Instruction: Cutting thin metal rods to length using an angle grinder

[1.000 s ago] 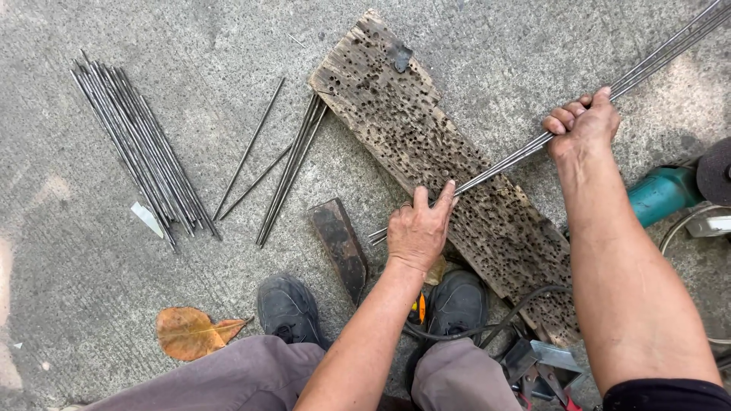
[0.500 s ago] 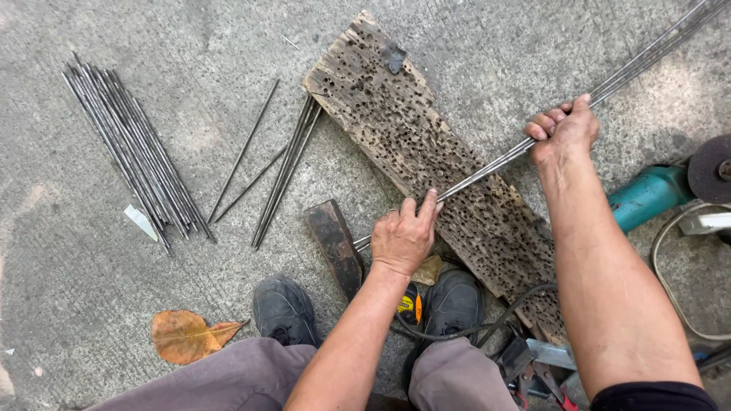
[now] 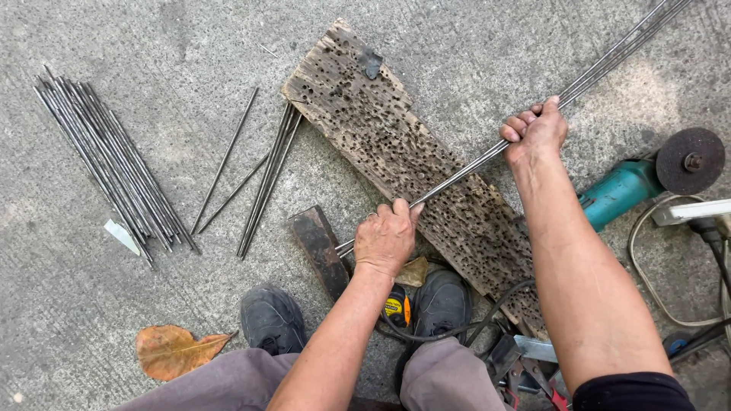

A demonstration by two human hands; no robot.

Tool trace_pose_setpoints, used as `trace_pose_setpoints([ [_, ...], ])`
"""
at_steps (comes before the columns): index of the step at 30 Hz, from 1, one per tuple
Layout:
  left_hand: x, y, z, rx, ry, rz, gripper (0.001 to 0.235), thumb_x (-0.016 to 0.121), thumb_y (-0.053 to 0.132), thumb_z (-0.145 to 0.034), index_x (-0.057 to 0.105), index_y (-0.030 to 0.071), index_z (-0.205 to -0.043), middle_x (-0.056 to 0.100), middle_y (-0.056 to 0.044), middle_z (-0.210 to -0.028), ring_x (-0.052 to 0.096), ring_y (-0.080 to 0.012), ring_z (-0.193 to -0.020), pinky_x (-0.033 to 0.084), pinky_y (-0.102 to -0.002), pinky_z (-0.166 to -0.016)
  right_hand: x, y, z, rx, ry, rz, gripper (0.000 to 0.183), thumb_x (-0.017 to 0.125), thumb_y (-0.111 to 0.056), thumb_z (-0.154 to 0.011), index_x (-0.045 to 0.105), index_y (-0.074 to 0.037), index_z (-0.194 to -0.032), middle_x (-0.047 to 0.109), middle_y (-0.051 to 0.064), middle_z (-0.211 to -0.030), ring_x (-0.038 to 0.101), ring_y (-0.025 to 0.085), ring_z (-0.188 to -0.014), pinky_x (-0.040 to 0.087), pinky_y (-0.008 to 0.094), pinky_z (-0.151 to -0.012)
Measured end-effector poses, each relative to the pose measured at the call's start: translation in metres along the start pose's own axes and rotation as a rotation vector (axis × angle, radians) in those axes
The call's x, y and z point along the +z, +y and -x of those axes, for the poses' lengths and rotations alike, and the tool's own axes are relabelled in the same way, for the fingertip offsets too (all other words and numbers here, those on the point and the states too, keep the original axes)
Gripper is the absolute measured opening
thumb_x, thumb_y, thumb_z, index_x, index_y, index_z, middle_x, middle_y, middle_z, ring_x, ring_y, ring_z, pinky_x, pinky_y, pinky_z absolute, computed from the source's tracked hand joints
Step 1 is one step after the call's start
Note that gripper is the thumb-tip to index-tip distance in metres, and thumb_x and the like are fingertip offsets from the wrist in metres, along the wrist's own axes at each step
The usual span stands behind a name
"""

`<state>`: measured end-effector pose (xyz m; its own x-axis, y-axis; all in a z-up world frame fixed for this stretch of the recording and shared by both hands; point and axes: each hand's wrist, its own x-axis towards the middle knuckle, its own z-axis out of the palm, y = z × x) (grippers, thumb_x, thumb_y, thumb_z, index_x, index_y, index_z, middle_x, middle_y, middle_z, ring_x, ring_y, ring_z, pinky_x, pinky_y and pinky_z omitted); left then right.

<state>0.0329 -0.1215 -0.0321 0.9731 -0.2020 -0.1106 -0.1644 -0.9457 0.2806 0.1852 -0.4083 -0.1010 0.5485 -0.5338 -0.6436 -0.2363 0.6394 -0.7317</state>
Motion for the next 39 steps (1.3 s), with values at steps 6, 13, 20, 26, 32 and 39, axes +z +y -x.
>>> trace_pose_setpoints([
  [6,-0.006,-0.002,-0.002,0.043,-0.038,-0.011,0.043,0.044,0.051,-0.106,0.054,0.013,-0.088,0.061,-0.009,-0.065,0.073,-0.0367,-0.057,0.06,-0.047,-0.053,0.023,-0.032,0.066,0.037,0.003,0.232,0.037,0.036,-0.041,-0.106,0.052,-0.015,-0.086,0.052,0.001,-0.062,0.062,0.017,-0.052,0.059,0.031,-0.049],
  [13,-0.003,0.0,0.0,-0.043,-0.072,-0.009,0.04,0.053,0.048,-0.106,0.051,0.013,-0.088,0.065,-0.01,-0.068,0.066,-0.0272,-0.049,0.055,-0.042,-0.042,-0.105,-0.072,0.108,-0.692,0.387,1.162,0.031,0.075,-0.008,-0.096,0.058,-0.001,-0.12,0.053,0.014,-0.118,0.061,0.023,-0.1,0.06,0.034,-0.087],
  [20,0.008,0.002,0.007,-0.03,0.017,-0.053,0.043,0.054,0.051,-0.104,0.052,0.013,-0.084,0.064,-0.009,-0.065,0.066,-0.0279,-0.049,0.054,-0.042,-0.042,-0.188,-0.08,0.058,0.026,0.387,0.909,0.063,0.084,-0.031,-0.088,0.054,0.007,-0.126,0.069,0.016,-0.114,0.075,0.025,-0.095,0.065,0.031,-0.085],
  [26,-0.003,-0.001,-0.001,-0.044,-0.079,-0.012,0.043,0.048,0.05,-0.108,0.049,0.013,-0.087,0.064,-0.01,-0.067,0.065,-0.0254,-0.048,0.055,-0.042,-0.042,-0.131,-0.111,0.114,0.021,0.237,0.641,0.063,0.079,-0.027,-0.084,0.05,-0.002,-0.133,0.066,0.003,-0.115,0.074,0.013,-0.096,0.068,0.023,-0.089],
  [32,0.01,0.0,0.01,-0.044,0.015,-0.012,0.042,0.053,0.05,-0.105,0.05,0.013,-0.086,0.063,-0.01,-0.065,0.065,-0.0289,-0.048,0.054,-0.044,-0.044,-0.066,-0.105,0.221,-0.225,-0.246,0.292,0.068,0.08,-0.023,-0.076,0.047,-0.005,-0.133,0.066,0.005,-0.102,0.077,0.019,-0.089,0.072,0.036,-0.075],
  [39,-0.016,0.001,0.002,-0.008,-0.103,0.093,0.07,0.043,0.078,-0.09,0.053,0.008,-0.093,0.065,-0.017,-0.072,0.074,-0.0425,-0.065,0.061,-0.054,-0.063,-0.009,-0.017,0.213,-0.25,-0.059,0.342,0.049,0.095,-0.014,-0.067,0.068,-0.009,-0.109,0.072,0.006,-0.085,0.077,0.02,-0.074,0.065,0.036,-0.066],
])
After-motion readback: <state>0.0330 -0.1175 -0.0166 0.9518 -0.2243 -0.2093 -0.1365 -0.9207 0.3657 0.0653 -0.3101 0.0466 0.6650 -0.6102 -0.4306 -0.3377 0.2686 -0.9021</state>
